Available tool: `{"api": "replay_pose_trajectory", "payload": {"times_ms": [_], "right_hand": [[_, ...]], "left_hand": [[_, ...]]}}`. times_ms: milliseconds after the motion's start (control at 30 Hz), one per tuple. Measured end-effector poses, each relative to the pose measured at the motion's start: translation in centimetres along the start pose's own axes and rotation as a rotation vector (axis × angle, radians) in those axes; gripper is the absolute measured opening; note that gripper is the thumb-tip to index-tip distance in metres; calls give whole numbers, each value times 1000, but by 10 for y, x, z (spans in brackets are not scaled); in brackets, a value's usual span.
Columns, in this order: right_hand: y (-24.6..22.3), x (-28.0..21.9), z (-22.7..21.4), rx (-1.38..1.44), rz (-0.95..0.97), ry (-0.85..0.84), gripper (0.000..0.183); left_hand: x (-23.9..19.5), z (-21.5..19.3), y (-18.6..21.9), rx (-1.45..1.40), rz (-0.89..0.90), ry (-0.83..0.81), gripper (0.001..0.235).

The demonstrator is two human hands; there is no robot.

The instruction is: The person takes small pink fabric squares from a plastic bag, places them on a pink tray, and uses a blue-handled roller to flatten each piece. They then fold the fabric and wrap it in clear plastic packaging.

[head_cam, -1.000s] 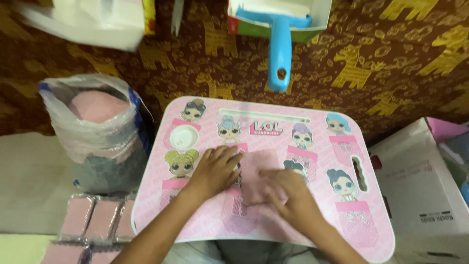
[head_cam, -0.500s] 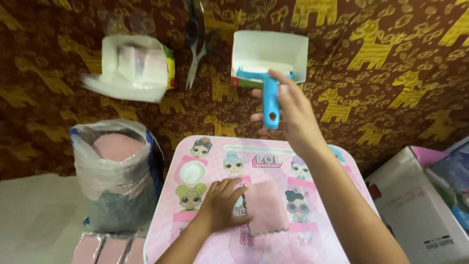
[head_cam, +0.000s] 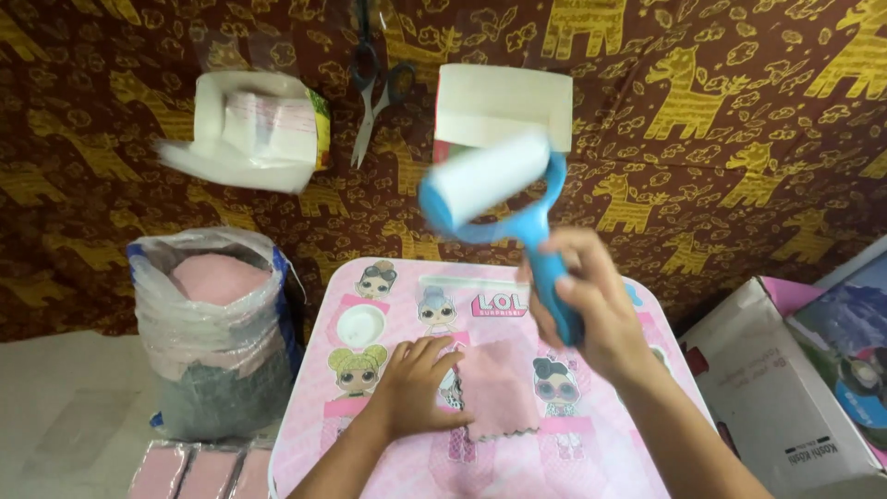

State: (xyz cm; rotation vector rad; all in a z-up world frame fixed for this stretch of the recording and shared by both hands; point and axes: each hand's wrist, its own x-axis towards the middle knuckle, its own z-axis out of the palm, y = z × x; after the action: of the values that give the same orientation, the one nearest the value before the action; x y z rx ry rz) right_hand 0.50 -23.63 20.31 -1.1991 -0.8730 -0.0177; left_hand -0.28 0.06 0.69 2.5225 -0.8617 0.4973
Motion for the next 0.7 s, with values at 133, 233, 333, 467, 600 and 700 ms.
{"api": "replay_pose_trajectory", "payload": {"times_ms": [133,233,333,467,600,700], "right_hand": [[25,-59,-19,-97,228,-41,19],[47,-94,-28,-115,471,33,17],[66,-121,-36,-225,701,63,15],[80,-152,-41,-219,813,71,23],[66,-173,-31,-224,839,195,21],[62,-205,-27,-231,844,283,23]], "left_hand": [[4,-9,4,-21,-91,-155,95],[0,14,-10,49,-54,-51,80],[8,-11,0,-49,-150,-282,103],[3,1,-4,-3,-113,-207,104],[2,1,-6,16,-71,-141,98],[4,-1,-6,10,-89,-218,102]]}}
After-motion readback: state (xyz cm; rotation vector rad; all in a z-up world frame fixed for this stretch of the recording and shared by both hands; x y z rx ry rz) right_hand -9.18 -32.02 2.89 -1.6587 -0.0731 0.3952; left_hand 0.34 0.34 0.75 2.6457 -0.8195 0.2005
